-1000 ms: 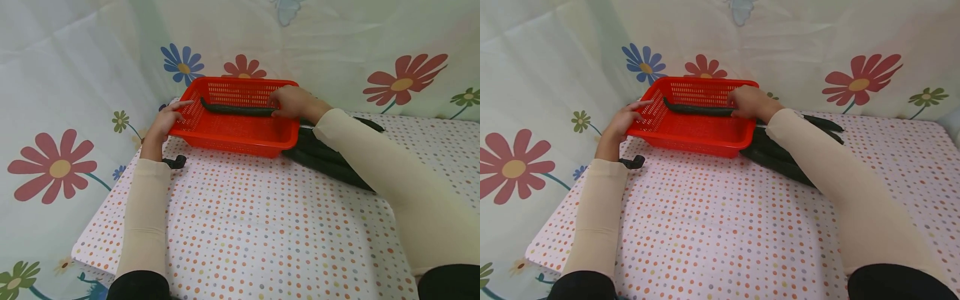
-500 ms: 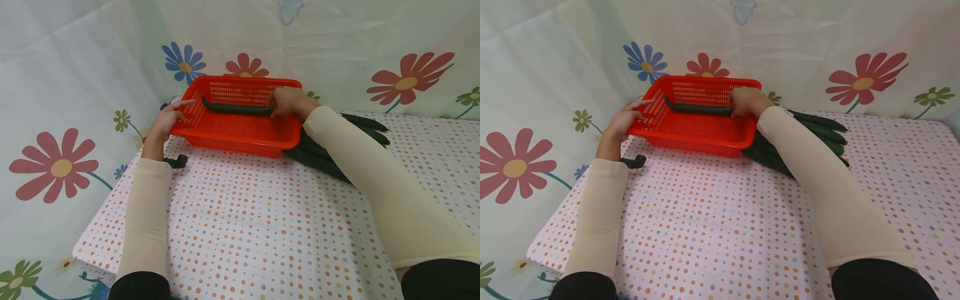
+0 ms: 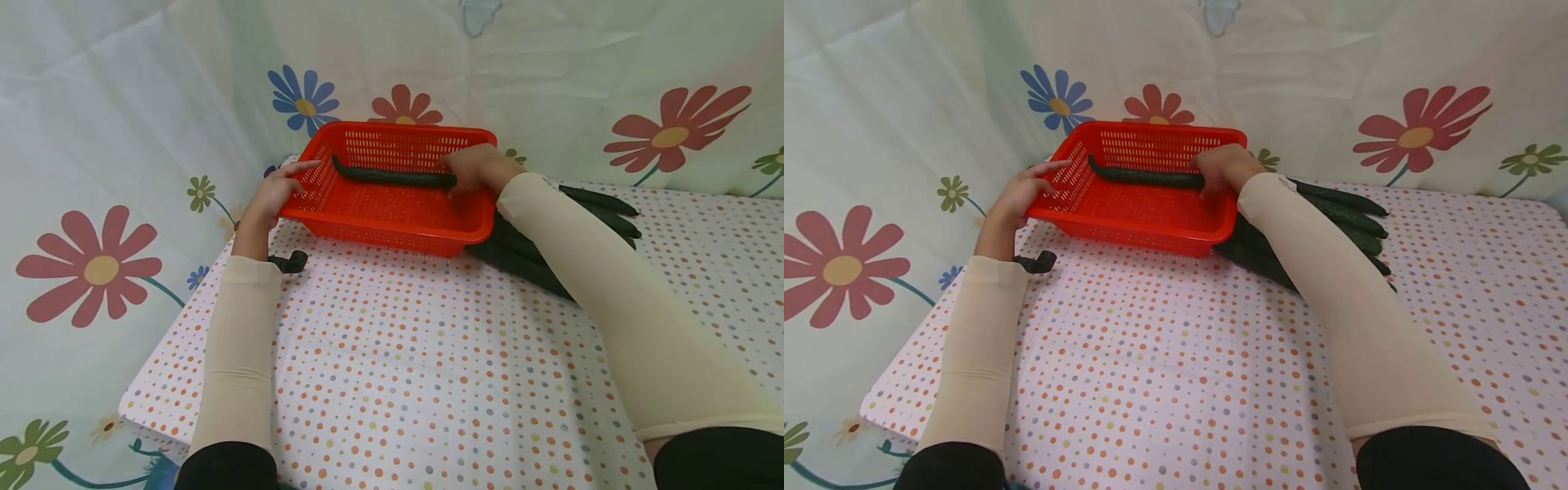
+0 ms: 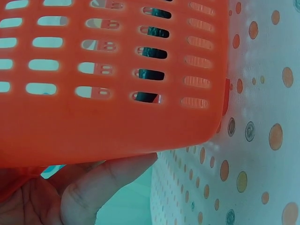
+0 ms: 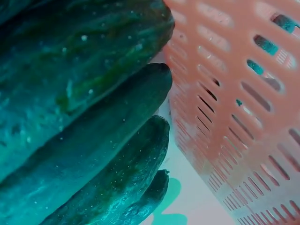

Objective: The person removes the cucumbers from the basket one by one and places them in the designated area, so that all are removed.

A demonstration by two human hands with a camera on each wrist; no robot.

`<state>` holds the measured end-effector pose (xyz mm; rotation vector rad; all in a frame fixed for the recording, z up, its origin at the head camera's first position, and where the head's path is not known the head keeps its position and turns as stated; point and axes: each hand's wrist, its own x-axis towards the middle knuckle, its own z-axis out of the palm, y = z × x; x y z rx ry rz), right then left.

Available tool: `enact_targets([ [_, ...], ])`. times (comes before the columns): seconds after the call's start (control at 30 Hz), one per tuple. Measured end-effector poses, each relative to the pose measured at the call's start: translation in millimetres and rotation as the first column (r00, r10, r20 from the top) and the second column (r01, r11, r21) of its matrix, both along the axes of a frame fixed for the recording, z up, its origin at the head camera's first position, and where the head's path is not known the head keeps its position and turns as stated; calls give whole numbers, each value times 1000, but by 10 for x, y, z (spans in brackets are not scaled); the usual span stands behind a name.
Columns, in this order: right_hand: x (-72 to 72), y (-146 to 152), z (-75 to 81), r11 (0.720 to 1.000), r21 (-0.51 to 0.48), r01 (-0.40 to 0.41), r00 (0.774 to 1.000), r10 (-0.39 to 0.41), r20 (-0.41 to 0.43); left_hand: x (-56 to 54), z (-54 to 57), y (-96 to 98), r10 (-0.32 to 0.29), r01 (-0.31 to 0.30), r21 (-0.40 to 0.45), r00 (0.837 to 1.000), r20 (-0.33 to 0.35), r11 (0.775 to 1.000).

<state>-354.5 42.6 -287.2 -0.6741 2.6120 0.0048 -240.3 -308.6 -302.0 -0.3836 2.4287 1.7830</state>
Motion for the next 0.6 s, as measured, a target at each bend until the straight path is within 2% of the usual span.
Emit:
enact_targets([
  [0.2, -25, -22, 3, 994, 4, -106, 993, 106, -46, 10, 6, -20, 8, -8, -2, 1000, 2, 1000],
  [0.27, -23, -25, -2, 993, 22, -115, 992, 116, -51, 15, 10, -24, 5, -6, 3, 1000, 6, 1000],
  [0.47, 37, -37, -5, 990, 70, -121, 990, 126, -68, 34, 24, -24, 0, 0, 10, 1000, 8, 1000],
  [0.6, 76, -48, -8, 998, 32, -62, 997, 63, -43, 53, 35, -25, -1, 1, 6, 1000, 5, 1000],
])
